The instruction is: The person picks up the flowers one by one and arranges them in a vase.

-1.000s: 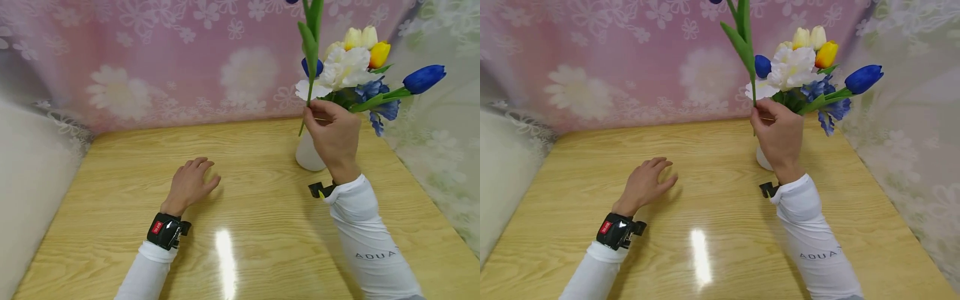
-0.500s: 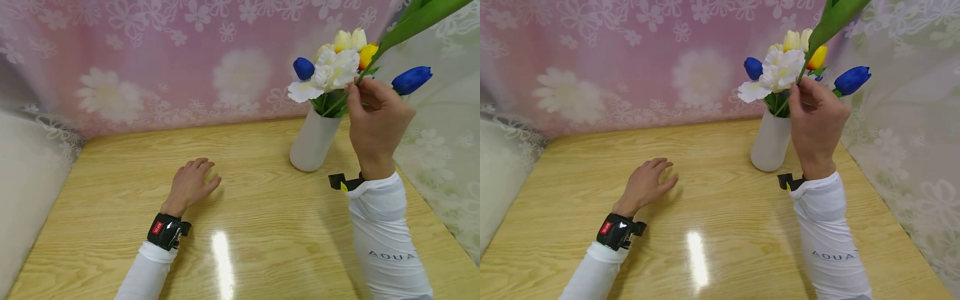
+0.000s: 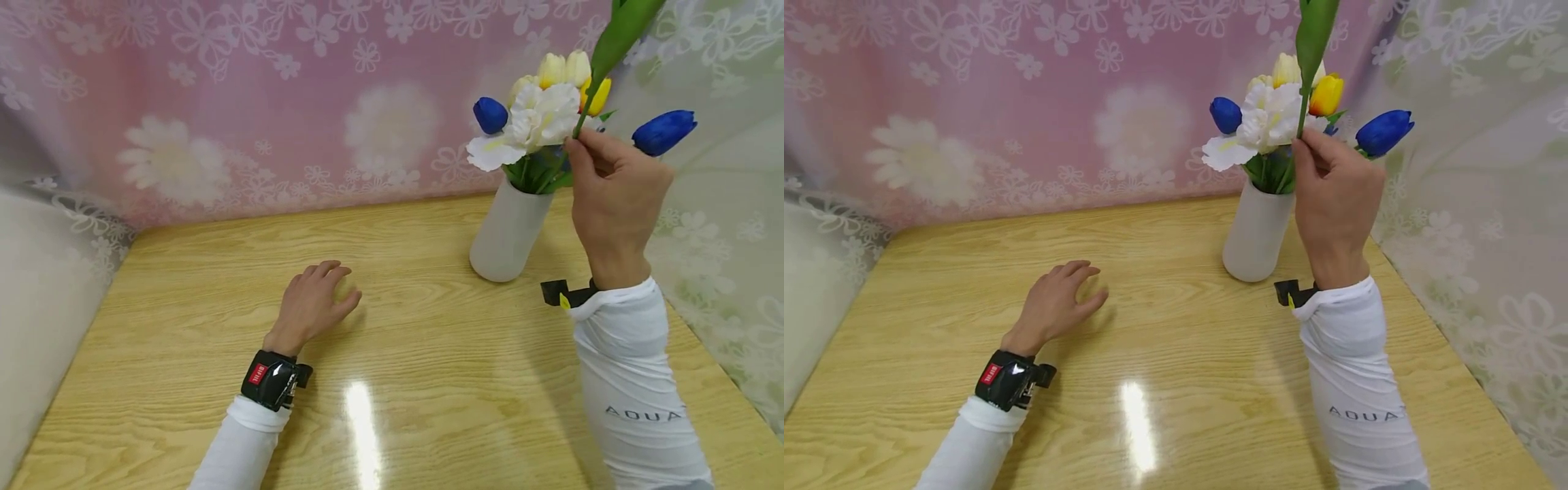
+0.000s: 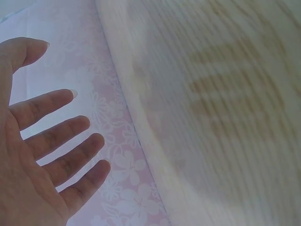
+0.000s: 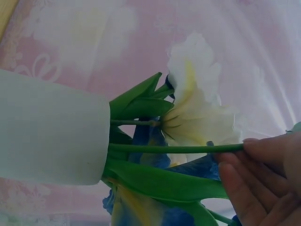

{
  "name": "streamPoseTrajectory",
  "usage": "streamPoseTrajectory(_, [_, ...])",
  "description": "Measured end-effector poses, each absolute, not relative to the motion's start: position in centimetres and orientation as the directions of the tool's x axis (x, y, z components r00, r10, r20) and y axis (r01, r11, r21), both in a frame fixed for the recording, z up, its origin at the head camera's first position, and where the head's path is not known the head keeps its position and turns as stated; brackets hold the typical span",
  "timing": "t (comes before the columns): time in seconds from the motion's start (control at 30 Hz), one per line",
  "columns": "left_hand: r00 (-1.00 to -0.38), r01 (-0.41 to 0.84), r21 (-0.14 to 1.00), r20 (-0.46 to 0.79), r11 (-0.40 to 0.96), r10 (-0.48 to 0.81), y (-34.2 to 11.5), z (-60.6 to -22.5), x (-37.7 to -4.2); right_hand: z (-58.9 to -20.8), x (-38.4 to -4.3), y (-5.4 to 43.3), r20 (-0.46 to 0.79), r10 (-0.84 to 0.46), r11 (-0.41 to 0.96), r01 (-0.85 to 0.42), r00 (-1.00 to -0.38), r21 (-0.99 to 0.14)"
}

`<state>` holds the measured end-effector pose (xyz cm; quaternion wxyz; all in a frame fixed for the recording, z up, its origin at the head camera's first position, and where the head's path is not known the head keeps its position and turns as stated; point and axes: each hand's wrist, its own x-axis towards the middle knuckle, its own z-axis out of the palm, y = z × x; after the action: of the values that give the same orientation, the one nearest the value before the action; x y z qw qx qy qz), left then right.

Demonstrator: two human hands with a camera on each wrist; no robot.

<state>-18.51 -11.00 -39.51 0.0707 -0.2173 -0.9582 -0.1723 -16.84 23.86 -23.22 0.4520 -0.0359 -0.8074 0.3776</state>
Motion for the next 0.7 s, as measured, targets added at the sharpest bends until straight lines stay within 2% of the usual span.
streamPoseTrajectory(0.3, [-0.893, 0.445, 0.31, 0.218, 0.84, 0.393, -11.1, -39.8, -18.4, -22.3, -17.5, 24.5, 0.617, 0.402, 0.725, -0.176, -0.677, -0.666])
streamPoseTrajectory(0.47, [-0.895, 0.443, 0.316, 0.214, 0.839, 0.392, -11.2, -39.9, -18.4, -22.6, -17.6, 24.8, 0.591, 0.421, 0.717, -0.146, -0.688, -0.682])
streamPoseTrajectory(0.6, [-0.897, 0.44, 0.318, 0.207, 0.84, 0.391, -11.3, -40.0, -18.4, -23.6, -17.0, 24.8, 0.606, 0.402, 0.753, -0.128, -0.686, -0.645])
streamPoseTrajectory(0.7, [-0.898, 0.438, 0.319, 0.205, 0.841, 0.39, -11.4, -40.0, -18.5, -24.5, -16.5, 24.7, 0.602, 0.367, 0.774, -0.126, -0.71, -0.62])
